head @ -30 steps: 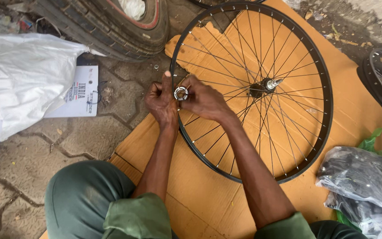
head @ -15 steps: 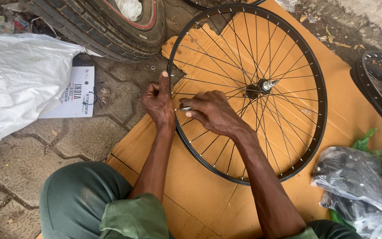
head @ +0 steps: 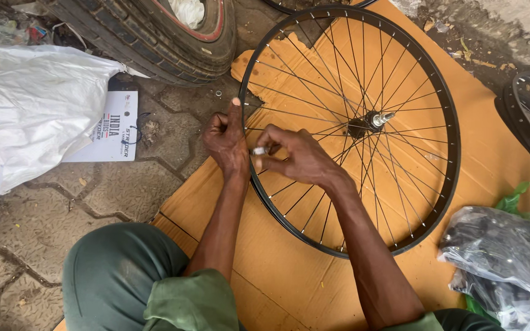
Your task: The person sits on the ground and uses a spoke wrench to tighten the nipples on a bicycle wheel rim. The wheel is placed on a piece of cardboard, and the person systematically adjusts the spokes to true the wheel.
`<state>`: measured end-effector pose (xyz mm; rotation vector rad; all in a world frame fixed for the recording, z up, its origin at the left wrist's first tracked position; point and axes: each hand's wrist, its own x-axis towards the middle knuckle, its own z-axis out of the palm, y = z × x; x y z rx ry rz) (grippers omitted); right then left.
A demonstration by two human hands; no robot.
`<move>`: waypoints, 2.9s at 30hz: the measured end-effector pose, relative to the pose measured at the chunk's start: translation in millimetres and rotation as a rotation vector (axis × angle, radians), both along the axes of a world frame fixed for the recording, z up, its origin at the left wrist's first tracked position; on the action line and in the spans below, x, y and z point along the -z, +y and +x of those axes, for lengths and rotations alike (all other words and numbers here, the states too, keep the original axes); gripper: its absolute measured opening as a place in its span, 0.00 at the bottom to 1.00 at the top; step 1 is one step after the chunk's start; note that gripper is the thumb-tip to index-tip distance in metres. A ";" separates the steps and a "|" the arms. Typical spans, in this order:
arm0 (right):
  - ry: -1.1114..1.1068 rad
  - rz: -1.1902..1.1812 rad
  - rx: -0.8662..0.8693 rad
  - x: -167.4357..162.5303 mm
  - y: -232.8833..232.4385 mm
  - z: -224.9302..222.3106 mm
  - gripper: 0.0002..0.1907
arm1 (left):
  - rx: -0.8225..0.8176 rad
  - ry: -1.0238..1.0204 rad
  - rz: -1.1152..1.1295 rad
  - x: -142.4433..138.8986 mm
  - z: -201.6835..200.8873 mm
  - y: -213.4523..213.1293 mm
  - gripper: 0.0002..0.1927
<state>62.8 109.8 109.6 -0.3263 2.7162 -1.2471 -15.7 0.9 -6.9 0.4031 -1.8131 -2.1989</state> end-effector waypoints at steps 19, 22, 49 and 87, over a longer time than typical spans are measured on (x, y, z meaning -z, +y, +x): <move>0.133 -0.058 0.237 30.2 19.3 -66.4 0.15 | 0.219 0.039 0.009 -26.0 2.1 -3.9 0.12; 0.166 -0.051 0.228 22.3 17.5 -62.6 0.15 | 0.205 0.053 0.027 -26.2 3.0 -1.7 0.13; 0.241 0.056 0.338 28.3 8.9 -57.0 0.15 | 0.112 0.085 -0.033 -17.3 3.7 2.1 0.18; -0.145 0.386 0.259 20.9 5.8 -39.6 0.16 | 0.004 0.020 -0.003 -1.5 0.0 2.5 0.32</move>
